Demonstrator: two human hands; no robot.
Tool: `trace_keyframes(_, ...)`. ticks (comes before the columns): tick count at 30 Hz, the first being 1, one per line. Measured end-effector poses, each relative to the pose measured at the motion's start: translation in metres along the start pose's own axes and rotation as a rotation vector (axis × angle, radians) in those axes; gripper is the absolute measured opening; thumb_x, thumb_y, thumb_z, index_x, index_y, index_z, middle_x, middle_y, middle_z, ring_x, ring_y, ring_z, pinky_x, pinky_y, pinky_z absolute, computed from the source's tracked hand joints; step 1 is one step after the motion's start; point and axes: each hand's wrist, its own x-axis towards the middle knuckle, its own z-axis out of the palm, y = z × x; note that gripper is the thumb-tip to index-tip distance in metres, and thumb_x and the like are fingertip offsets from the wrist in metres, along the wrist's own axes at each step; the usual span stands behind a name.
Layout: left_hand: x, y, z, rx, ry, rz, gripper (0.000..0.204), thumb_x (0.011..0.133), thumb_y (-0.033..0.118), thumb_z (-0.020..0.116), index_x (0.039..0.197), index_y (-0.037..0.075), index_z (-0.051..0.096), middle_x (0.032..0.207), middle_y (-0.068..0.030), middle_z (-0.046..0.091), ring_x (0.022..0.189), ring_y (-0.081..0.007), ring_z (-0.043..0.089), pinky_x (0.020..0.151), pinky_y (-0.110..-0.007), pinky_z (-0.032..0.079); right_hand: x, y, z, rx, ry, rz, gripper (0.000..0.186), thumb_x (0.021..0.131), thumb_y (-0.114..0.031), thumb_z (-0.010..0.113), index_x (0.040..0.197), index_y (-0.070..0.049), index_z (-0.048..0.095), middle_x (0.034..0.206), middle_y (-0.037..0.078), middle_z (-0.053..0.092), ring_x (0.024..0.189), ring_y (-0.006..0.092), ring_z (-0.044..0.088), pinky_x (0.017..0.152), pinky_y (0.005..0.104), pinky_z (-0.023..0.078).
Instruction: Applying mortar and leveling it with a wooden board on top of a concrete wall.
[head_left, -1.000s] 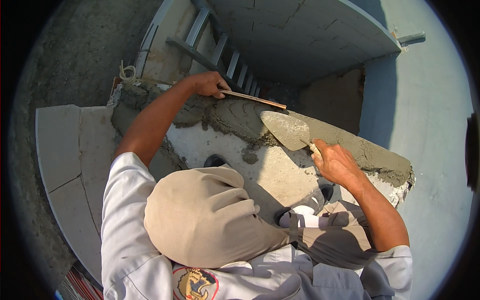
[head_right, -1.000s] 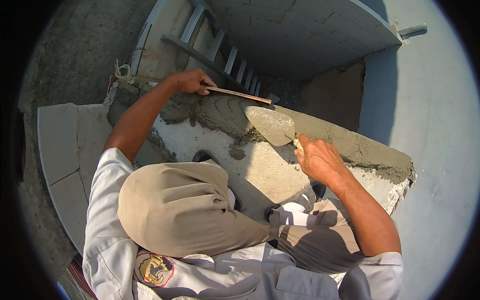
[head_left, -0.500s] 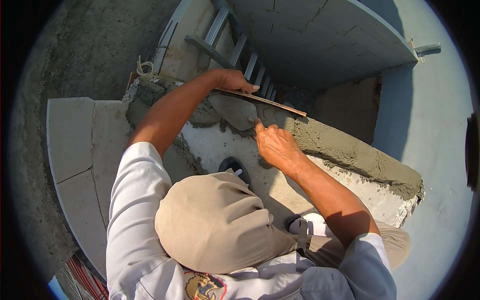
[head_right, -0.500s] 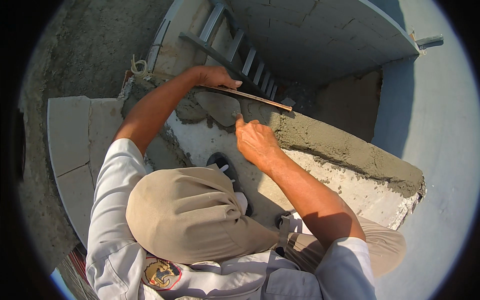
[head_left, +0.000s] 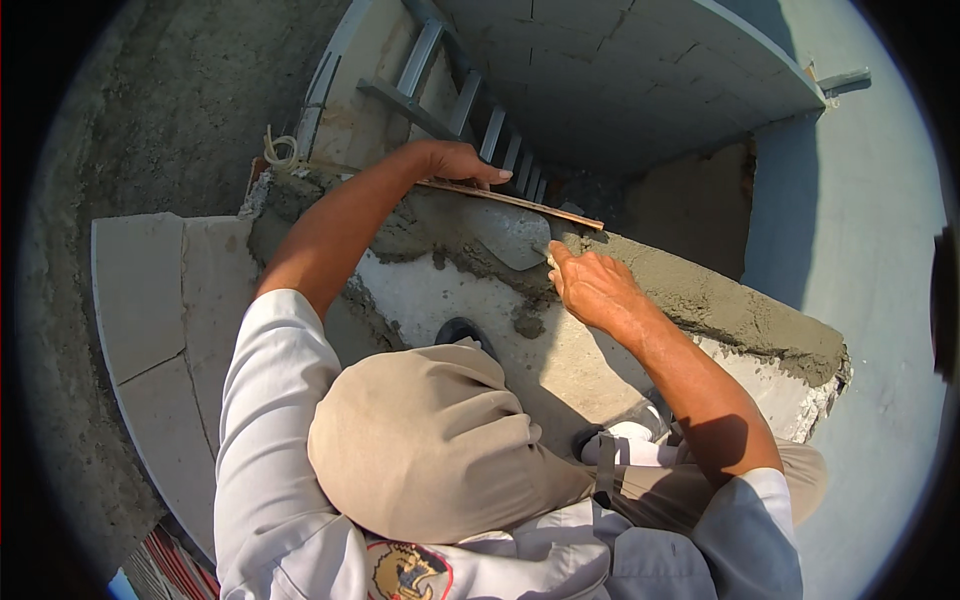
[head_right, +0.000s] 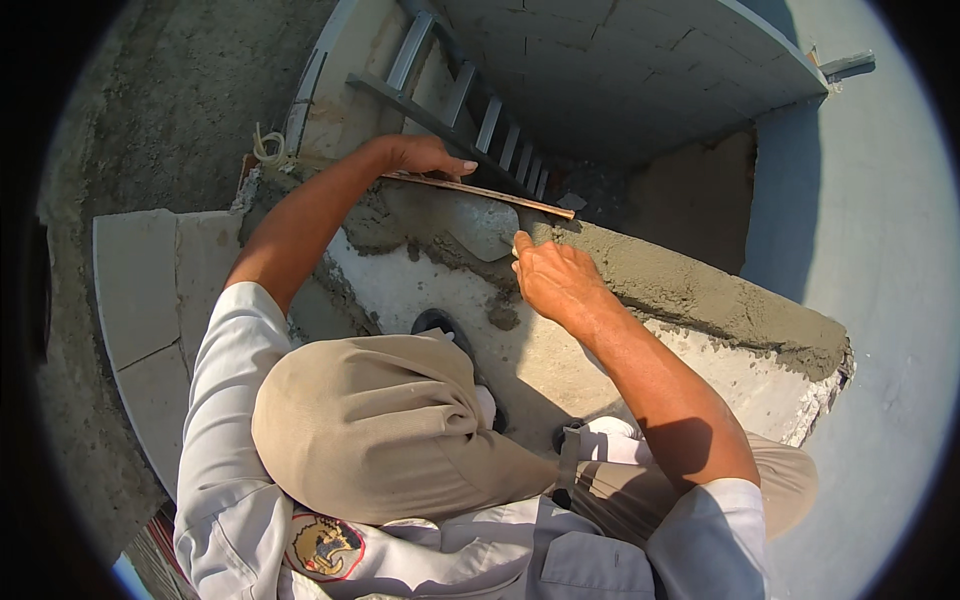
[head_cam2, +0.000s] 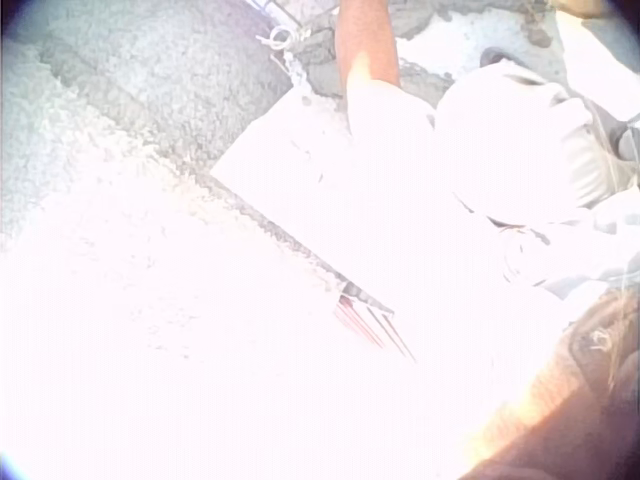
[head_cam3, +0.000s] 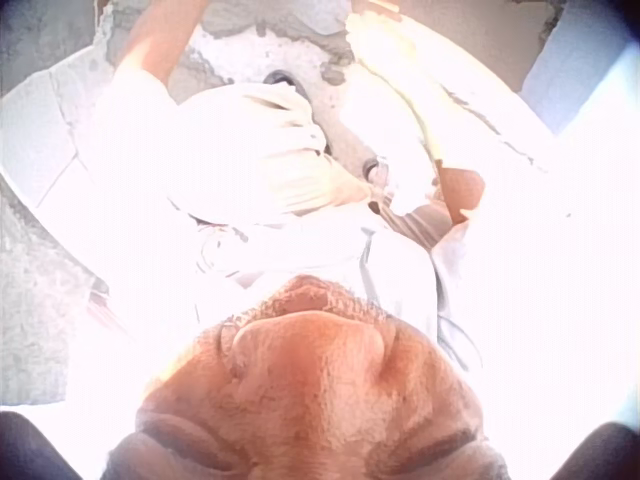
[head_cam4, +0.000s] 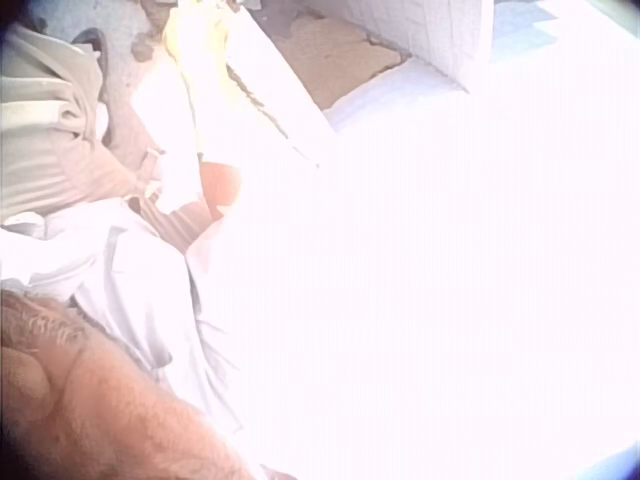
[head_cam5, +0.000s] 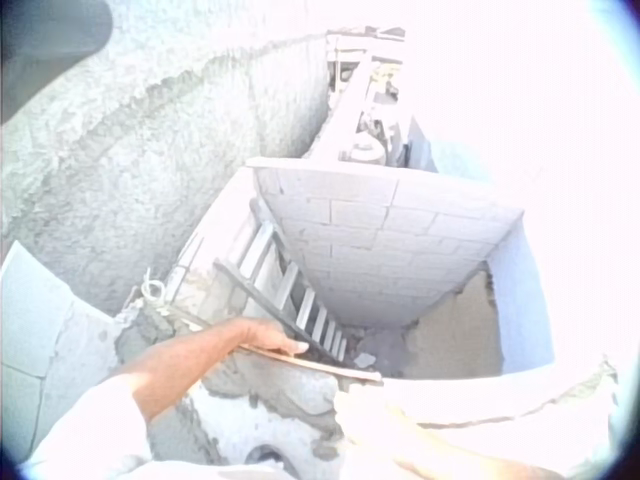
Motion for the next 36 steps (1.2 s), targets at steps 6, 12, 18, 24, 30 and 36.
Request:
trace_keyframes(6,-0.001,-0.022,-0.004,-0.130,-0.019,-0.023,0.103,0.084,0.089,0.048,0.127,-0.002,0.072,0.133,-0.0270,0.065,0.127,-0.0382,0.059,0.111,-0.045,0.042,-0.034,-0.008,-0.036,0.030,-0.049,0.050,0.045,0.102,-0.022,0.056,0.141,0.001,0.052,0.087,0.029,0.071,0.087,0.0446,0.072,0.081,0.0554,0.055)
trace_keyframes(12,-0.001,-0.014,-0.012,-0.175,-0.121,-0.049,0.110,0.082,0.093,0.043,0.128,-0.003,0.070,0.130,-0.0242,0.068,0.123,-0.0343,0.062,0.111,-0.042,0.041,0.013,-0.058,0.012,-0.031,0.139,-0.244,0.052,0.095,-0.011,0.054,0.144,0.006,0.051,0.089,0.027,0.069,0.078,0.0392,0.074,0.068,0.0463,0.061)
trace_keyframes(18,-0.002,-0.004,-0.010,-0.123,-0.071,-0.025,0.114,0.079,0.096,0.042,0.129,-0.003,0.070,0.131,-0.0248,0.067,0.127,-0.0354,0.061,0.112,-0.045,0.041,0.064,-0.092,0.027,-0.139,0.127,-0.221,0.059,0.091,-0.010,0.061,0.146,0.008,0.049,0.100,0.022,0.072,0.083,0.0331,0.075,0.066,0.0416,0.063)
trace_keyframes(24,-0.012,0.001,-0.007,-0.131,-0.085,-0.046,0.114,0.078,0.096,0.046,0.131,-0.003,0.068,0.133,-0.0242,0.066,0.126,-0.0352,0.061,0.112,-0.045,0.041,0.066,-0.094,0.010,-0.073,-0.045,-0.146,0.057,0.089,-0.010,0.062,0.141,0.012,0.052,0.095,0.021,0.076,0.089,0.0309,0.077,0.070,0.0420,0.063)
trace_keyframes(30,-0.017,0.000,-0.007,-0.075,-0.068,-0.065,0.115,0.076,0.095,0.049,0.131,-0.004,0.067,0.134,-0.0242,0.065,0.126,-0.0344,0.060,0.112,-0.043,0.040,-0.013,-0.007,0.013,0.017,0.070,-0.031,0.047,0.103,-0.018,0.052,0.142,0.007,0.050,0.078,0.027,0.070,0.078,0.0426,0.072,0.072,0.0517,0.057)
trace_keyframes(36,-0.012,-0.005,-0.002,-0.112,-0.005,-0.043,0.103,0.076,0.093,0.055,0.123,0.004,0.075,0.134,-0.0192,0.067,0.124,-0.0333,0.059,0.108,-0.047,0.041,-0.063,0.049,-0.003,-0.026,-0.006,0.127,0.051,0.104,-0.025,0.054,0.150,-0.005,0.046,0.081,0.027,0.070,0.079,0.0444,0.071,0.075,0.0551,0.056)
